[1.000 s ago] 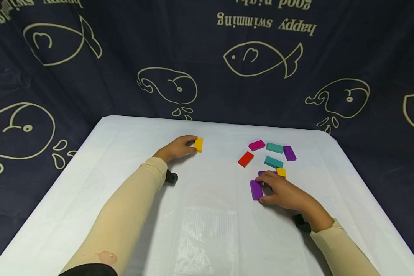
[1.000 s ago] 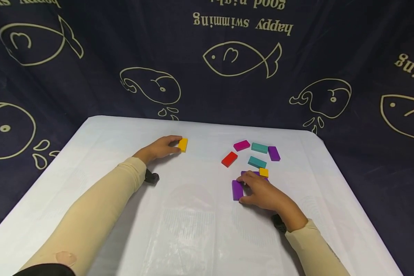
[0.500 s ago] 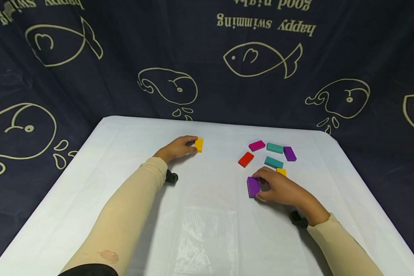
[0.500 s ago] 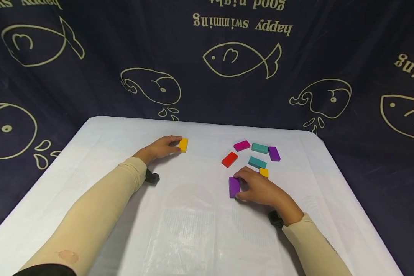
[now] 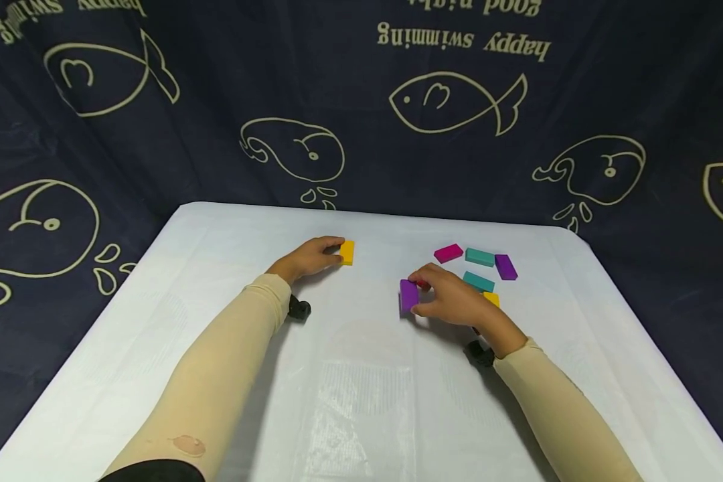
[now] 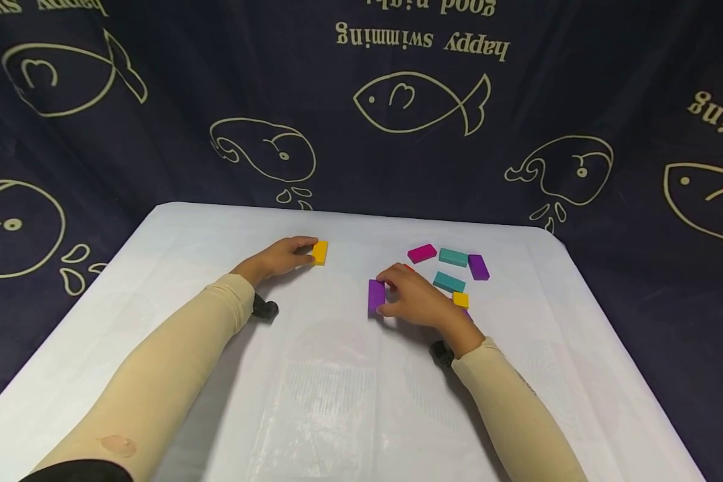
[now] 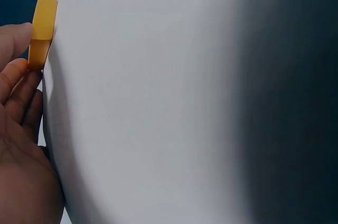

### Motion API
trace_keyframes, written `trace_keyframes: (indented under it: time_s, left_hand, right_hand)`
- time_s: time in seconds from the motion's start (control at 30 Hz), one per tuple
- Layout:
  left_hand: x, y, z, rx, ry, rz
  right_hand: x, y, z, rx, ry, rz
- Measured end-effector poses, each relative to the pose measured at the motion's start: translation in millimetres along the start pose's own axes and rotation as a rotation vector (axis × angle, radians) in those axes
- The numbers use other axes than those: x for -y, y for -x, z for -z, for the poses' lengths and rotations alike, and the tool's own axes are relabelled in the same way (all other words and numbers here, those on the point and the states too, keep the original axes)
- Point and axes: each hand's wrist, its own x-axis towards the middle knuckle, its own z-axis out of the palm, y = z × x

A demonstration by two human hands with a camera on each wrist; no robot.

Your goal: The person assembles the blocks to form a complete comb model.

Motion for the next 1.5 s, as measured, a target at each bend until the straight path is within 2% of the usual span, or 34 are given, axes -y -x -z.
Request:
trace_keyframes:
  time_s: [0.33,0.67,1.07,1.23,1.5]
  left_hand:
    - [-1.9,0.6,0.2,-0.003,0.013,0.002]
    - [1.4,-1.1,-0.6,0.006,0.015,0.011]
    - [-0.6,2.5,1.2,0.006,0.013,-0.028]
    - [0.8,1.1,0.9,0.007,0.023,-0.023]
    - [2.1,0.2,2.2,0.0,-0.014,-0.036]
  right_hand:
    - [12.0,-51.4,-4.6,0.022,-0.048,-0.072]
    - [21.9,-87.1,-21.7,0.051,-0.146,-0.061]
    - [33.6,-106.0,-39.9,0.072,-0.273,-0.131]
    - [37.4,-108.8,-46.4,0.088,-0.301,-0.163]
    - [45.8,-109.2,-49.6,0.076,-0.34,-0.218]
